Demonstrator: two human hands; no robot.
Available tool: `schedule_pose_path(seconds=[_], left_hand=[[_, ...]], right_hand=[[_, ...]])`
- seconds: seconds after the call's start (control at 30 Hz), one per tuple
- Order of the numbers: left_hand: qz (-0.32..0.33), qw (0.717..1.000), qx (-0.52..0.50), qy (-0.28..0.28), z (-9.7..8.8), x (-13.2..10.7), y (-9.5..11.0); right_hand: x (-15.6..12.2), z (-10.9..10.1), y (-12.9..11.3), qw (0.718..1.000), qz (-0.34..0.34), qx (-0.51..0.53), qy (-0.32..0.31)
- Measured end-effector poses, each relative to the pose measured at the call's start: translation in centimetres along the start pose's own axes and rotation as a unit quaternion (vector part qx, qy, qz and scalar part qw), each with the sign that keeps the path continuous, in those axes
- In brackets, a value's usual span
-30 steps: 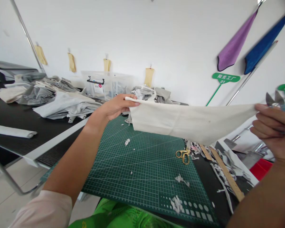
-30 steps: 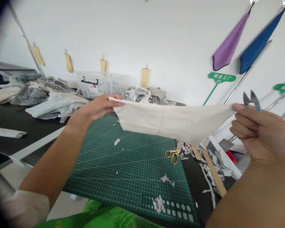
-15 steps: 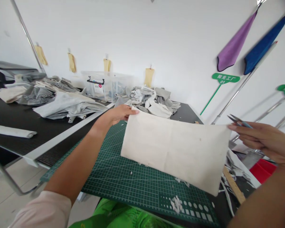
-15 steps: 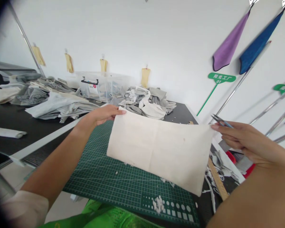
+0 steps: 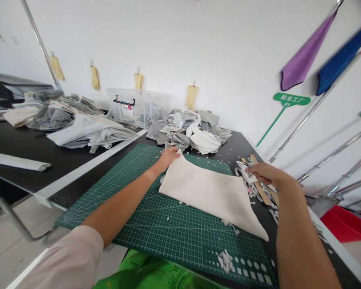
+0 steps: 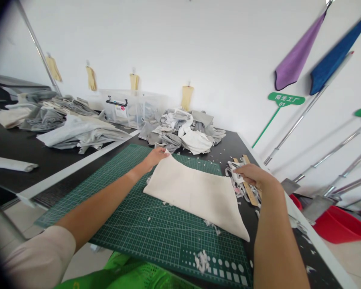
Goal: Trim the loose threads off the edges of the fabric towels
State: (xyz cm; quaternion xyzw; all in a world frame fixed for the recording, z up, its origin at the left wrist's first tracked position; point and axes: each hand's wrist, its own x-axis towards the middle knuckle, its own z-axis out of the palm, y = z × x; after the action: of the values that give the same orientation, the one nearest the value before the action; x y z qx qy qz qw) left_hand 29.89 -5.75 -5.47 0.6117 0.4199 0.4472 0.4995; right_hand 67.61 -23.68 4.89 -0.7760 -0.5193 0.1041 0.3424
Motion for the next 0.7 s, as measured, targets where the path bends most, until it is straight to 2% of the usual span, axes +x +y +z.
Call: schedule_pose_path(seconds=[0.13,0.23,0.3,0.4,0.53,0.7], left_hand=[[0.03,0.999,-0.018,-0.015,0.6,0.8,-1.8],[0.059,0.998,-0.02,-0.027,0.7,1.4,-2.8],[0.082,0.996,-0.012,-0.035,0.7,1.6,-3.3],[0.094,0.995,0.012,-0.038,0.7,1.8,-3.8],[0.062,0.997,0.048,-0.018,0.8,1.7,-4.0],[0.061,0.998,0.021,-0.027,0.8,1.5,-4.0]], right_hand=[[1.0,1.9,-0.9,0.994,0.026,0.044,-0.092],[1.8,3.4,-1.3,0.976,0.036,0.072,-0.2],[2.0,4.5,-1.9,0.965,0.04,0.091,-0.244],[1.6,6.3,-3.4,0.953,0.045,0.125,-0.271],[0.5,8.3,-5.6,0.948,0.016,0.13,-0.29],[0.2,10.4,-7.5,0.943,-0.023,0.157,-0.292]])
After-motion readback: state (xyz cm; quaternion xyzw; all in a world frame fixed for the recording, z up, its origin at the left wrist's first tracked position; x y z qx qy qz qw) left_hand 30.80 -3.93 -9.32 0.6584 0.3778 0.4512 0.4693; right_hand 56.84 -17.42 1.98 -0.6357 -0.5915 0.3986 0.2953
